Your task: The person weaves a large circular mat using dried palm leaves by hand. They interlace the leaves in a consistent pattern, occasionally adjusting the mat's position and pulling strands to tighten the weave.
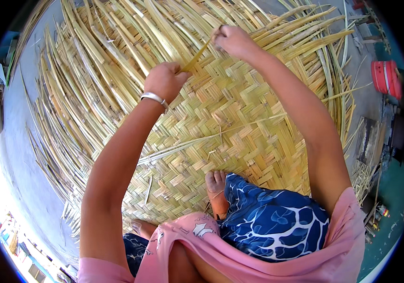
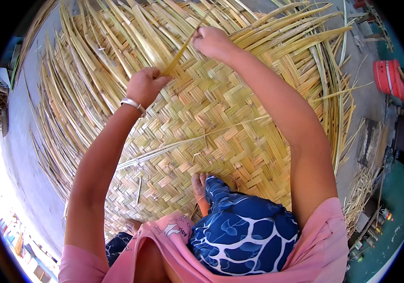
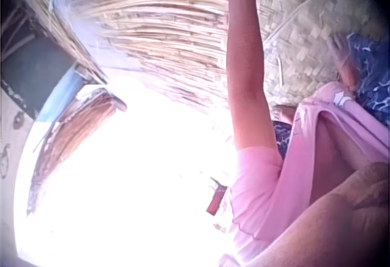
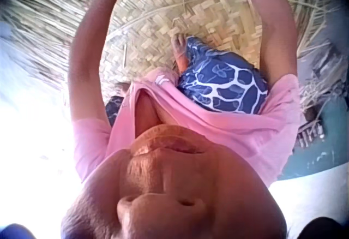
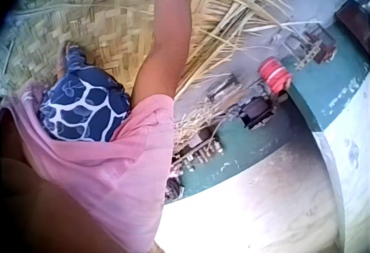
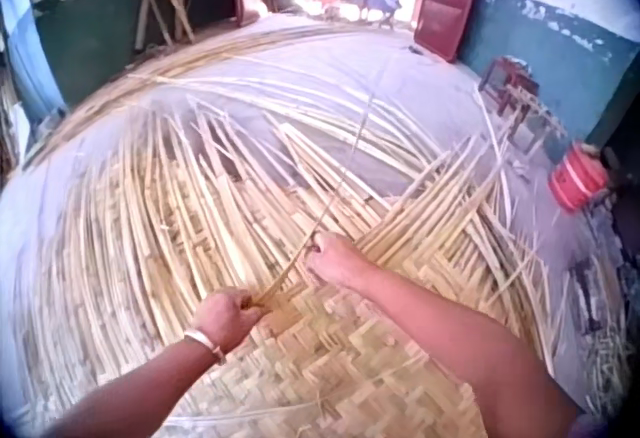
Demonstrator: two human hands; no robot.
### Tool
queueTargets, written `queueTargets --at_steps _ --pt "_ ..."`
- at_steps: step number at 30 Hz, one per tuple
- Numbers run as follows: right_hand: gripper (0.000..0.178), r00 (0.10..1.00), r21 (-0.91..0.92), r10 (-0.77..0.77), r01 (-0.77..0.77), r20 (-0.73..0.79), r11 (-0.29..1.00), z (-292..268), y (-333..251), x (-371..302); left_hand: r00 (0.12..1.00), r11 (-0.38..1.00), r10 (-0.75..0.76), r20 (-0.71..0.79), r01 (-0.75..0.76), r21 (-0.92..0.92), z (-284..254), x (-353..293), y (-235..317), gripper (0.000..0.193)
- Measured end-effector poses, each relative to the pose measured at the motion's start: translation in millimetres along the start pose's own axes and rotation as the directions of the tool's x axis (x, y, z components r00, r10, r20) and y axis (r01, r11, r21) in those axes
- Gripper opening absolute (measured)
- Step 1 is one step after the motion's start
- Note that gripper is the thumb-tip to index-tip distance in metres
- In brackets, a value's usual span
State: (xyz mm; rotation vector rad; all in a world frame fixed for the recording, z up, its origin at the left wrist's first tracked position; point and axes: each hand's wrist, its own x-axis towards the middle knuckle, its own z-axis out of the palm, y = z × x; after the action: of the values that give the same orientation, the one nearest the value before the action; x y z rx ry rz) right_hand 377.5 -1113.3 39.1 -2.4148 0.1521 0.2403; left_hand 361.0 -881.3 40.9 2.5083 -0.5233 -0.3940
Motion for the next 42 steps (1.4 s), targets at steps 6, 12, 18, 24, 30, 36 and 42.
queueTargets --at_steps 6,12,18,24,30,36,42 --pt "0.032 0.964 -0.279 -0.263 0.259 0.024 0.925 -2 -16 59 0.871 0.81 -0.459 -0.174 0.33 -0.486 4 2 -23 0.03" --pt "0.033 0.978 -0.227 -0.201 0.183 -0.059 0.956 19 -14 78 0.903 0.859 -0.402 -0.153 0.314 -0.403 0 12 -21 0.029" --pt "0.034 0.987 -0.149 -0.139 0.126 -0.081 0.981 -14 -40 52 0.969 0.928 -0.217 -0.115 0.169 -0.332 8 32 -30 0.028" --pt "0.033 0.957 -0.338 -0.275 0.231 -0.089 0.912 -15 -24 49 0.917 0.83 -0.35 0.191 0.399 -0.391 -8 49 -39 0.029" --pt "0.028 0.964 -0.535 -0.26 0.192 -0.053 0.823 0 -1 57 0.899 0.59 -0.296 0.322 0.438 -0.679 -14 48 -41 0.032" --pt "0.029 0.905 -0.648 -0.424 0.335 0.021 0.683 -5 -19 40 0.922 0.332 -0.329 0.205 0.316 -0.889 -3 41 -46 0.017" --pt "0.017 0.85 -0.677 -0.525 0.369 -0.031 0.637 4 -23 38 0.941 -0.212 -0.216 0.261 0.216 -0.953 3 33 -55 0.016"
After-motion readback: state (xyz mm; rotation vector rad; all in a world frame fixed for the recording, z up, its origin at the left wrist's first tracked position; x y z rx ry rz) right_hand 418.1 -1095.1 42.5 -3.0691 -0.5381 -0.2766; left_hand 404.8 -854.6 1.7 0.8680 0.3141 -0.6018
